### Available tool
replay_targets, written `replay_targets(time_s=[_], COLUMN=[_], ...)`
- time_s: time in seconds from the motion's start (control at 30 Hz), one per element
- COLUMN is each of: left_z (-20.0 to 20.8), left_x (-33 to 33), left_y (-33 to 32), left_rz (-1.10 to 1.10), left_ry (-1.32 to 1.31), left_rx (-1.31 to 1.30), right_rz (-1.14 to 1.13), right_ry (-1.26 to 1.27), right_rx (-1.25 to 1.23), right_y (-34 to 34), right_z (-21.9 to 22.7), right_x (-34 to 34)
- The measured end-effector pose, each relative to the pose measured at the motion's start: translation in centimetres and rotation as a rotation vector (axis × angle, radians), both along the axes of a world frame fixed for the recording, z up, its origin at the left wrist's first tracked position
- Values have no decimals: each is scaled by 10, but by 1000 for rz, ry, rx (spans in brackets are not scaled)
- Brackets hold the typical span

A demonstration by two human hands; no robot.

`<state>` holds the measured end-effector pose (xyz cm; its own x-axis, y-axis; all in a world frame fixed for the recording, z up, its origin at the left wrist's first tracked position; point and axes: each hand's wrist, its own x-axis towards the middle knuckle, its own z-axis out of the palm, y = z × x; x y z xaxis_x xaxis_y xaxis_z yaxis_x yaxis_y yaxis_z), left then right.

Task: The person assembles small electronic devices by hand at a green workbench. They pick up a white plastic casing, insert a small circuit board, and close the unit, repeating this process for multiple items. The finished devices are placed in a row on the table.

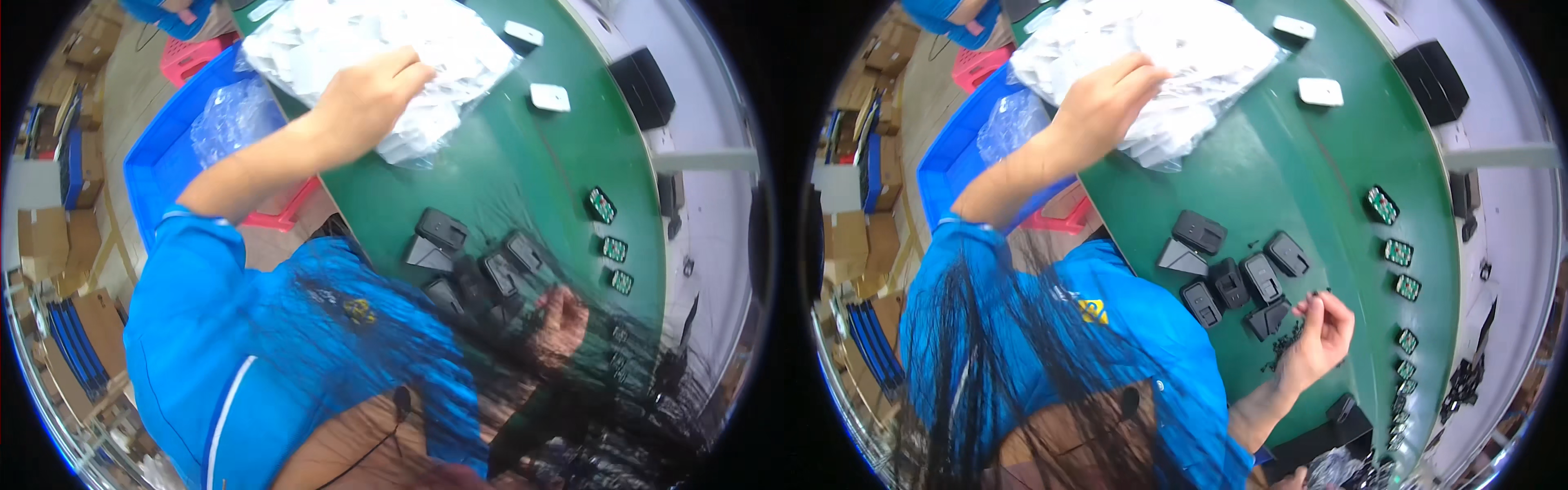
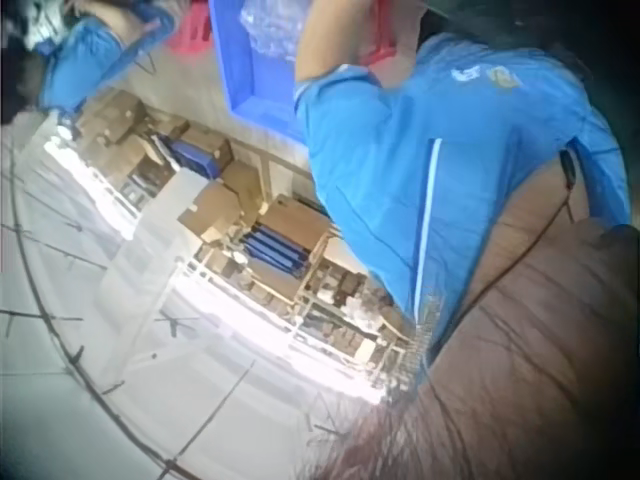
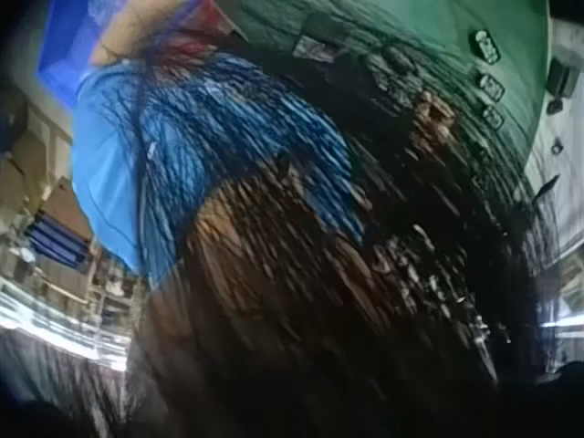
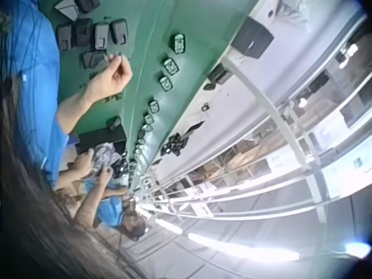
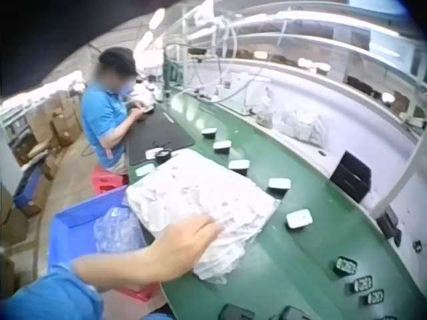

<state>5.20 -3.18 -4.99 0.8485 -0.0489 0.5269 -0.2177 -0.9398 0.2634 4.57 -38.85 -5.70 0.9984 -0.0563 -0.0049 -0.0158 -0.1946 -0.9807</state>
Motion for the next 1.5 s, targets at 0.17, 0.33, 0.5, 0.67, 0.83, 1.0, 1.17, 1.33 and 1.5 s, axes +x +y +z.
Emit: replay_targets(time_s=[0.17, 0.33, 0.5, 0.67, 0.83, 1.0, 1.17, 1.33, 1.5], left_z=[-7, -25, -32, -37, -41, -36, -35, -22, -34], left_x=[-19, -12, -4, 0, 1, 4, 8, 6, 11], left_y=[-78, -134, -143, -136, -135, -137, -135, -133, -129], left_rz=[-387, -577, -558, -546, -550, -535, -605, -381, -395], left_ry=[203, 390, 388, 313, 209, 311, 397, 677, 853], left_rx=[-644, -994, -1025, -847, -804, -887, -944, -1150, -1575], right_rz=[191, 220, 147, 283, 301, 236, 248, 388, 235], right_ry=[-21, -34, -54, -68, 46, 163, 152, 159, -267], right_rx=[314, 171, 60, -221, 8, 188, -78, -397, -362], right_y=[41, 46, 55, 51, 49, 45, 39, 20, 53], right_z=[-5, -4, 2, 3, -3, -8, -9, -25, -8], right_x=[4, 3, 2, 14, 19, 14, 19, 34, 16])
